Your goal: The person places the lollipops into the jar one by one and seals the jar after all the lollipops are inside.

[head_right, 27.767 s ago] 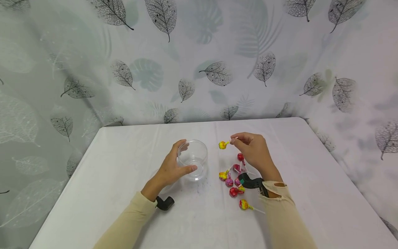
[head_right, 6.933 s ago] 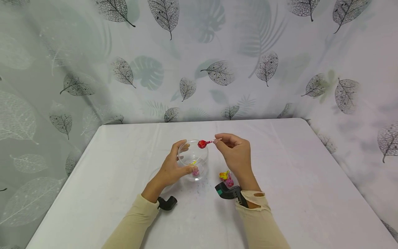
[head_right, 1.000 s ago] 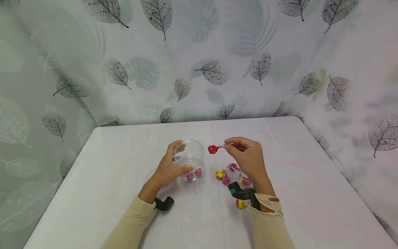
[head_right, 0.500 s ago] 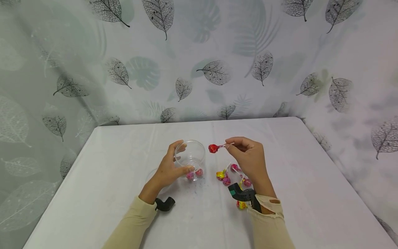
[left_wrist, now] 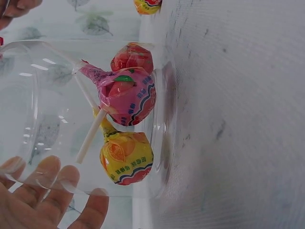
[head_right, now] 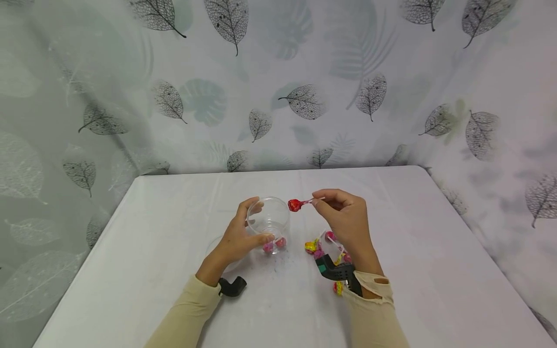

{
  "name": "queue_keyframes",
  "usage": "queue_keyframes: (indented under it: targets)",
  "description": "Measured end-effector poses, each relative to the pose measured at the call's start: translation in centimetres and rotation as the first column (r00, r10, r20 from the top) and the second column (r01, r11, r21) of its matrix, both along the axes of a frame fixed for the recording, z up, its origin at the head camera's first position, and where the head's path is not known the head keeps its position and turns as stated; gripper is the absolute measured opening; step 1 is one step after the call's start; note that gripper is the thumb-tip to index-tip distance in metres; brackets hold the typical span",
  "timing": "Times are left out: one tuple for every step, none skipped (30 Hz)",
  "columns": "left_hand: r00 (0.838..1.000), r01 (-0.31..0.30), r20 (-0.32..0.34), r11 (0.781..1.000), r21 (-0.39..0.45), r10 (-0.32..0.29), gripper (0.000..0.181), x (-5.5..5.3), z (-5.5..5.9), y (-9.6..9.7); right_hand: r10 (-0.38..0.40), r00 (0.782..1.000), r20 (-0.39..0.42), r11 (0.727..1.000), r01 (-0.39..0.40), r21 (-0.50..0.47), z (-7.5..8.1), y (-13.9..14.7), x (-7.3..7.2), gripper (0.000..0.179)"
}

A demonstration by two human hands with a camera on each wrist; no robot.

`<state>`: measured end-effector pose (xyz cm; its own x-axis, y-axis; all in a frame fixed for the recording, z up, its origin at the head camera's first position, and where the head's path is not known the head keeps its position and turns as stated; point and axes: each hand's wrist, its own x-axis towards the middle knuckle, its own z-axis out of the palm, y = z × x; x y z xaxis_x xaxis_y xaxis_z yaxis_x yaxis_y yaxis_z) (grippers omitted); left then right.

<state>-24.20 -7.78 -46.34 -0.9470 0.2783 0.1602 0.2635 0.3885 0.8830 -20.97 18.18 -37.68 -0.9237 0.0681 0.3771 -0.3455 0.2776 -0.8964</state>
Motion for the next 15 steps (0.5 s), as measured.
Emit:
queue_keyframes:
  targets:
    - [1.0, 0.0, 0.001, 1.0, 0.0, 0.0, 0.101, 0.01, 0.01, 0.02, 0.002, 1.0, -0.004, 1.0, -0.002, 0.001, -0.01, -0.03, -0.02, 0.015]
    - [1.0, 0.002, 0.001, 1.0, 0.003, -0.002, 0.101, 0.01, 0.03, 0.03, 0.005, 1.0, -0.008, 1.0, -0.005, 0.001, -0.04, -0.05, -0.04, 0.015]
    - [1.0, 0.004, 0.0, 1.0, 0.004, -0.004, 0.101, 0.02, 0.05, 0.05, 0.008, 1.0, -0.011, 1.0, -0.008, -0.001, -0.05, -0.06, -0.05, 0.014]
    - [1.0, 0.005, 0.0, 1.0, 0.009, -0.005, 0.1, 0.01, 0.05, 0.05, 0.01, 1.0, -0.013, 1.0, -0.01, -0.002, -0.07, -0.09, -0.05, 0.014]
    - [1.0, 0.007, -0.002, 1.0, 0.012, -0.007, 0.1, -0.01, 0.04, 0.06, 0.01, 1.0, -0.013, 1.0, -0.01, 0.001, -0.05, -0.12, -0.04, 0.014]
    - [1.0, 0.007, -0.003, 1.0, 0.011, -0.007, 0.101, -0.02, 0.04, 0.06, 0.011, 1.0, -0.012, 1.0, -0.011, 0.003, -0.03, -0.16, -0.01, 0.014]
    - [1.0, 0.007, -0.003, 1.0, 0.01, -0.007, 0.102, -0.05, 0.01, 0.06, 0.011, 1.0, -0.01, 1.0, -0.011, 0.006, -0.03, -0.19, 0.0, 0.014]
    - [1.0, 0.007, -0.002, 1.0, 0.008, -0.007, 0.103, -0.08, -0.01, 0.06, 0.01, 1.0, -0.008, 1.0, -0.009, 0.009, -0.04, -0.22, 0.01, 0.014]
    - [1.0, 0.005, 0.0, 1.0, 0.006, -0.005, 0.103, -0.09, -0.03, 0.06, 0.009, 1.0, -0.005, 1.0, -0.009, 0.008, -0.02, -0.26, 0.05, 0.015]
    - [1.0, 0.003, 0.003, 1.0, 0.003, -0.003, 0.103, -0.11, -0.07, 0.05, 0.009, 1.0, -0.002, 1.0, -0.009, 0.01, -0.02, -0.3, 0.06, 0.015]
    - [1.0, 0.001, 0.006, 1.0, 0.002, -0.001, 0.102, -0.11, -0.1, 0.04, 0.007, 1.0, -0.001, 1.0, -0.007, 0.014, -0.02, -0.33, 0.07, 0.016]
    - [1.0, -0.001, 0.008, 1.0, 0.001, 0.001, 0.101, -0.09, -0.1, 0.03, 0.006, 1.0, -0.001, 1.0, -0.006, 0.017, -0.04, -0.36, 0.08, 0.016]
    - [1.0, 0.0, 0.009, 1.0, 0.005, 0.0, 0.101, -0.09, -0.13, 0.02, 0.006, 1.0, -0.003, 1.0, -0.006, 0.02, -0.04, -0.38, 0.07, 0.016]
    - [1.0, 0.001, 0.008, 1.0, 0.008, -0.001, 0.099, -0.08, -0.14, 0.02, 0.006, 1.0, -0.005, 1.0, -0.006, 0.02, -0.02, -0.41, 0.09, 0.016]
    - [1.0, 0.002, 0.008, 1.0, 0.011, -0.002, 0.098, -0.07, -0.15, 0.01, 0.007, 1.0, -0.01, 1.0, -0.007, 0.018, -0.02, -0.43, 0.08, 0.016]
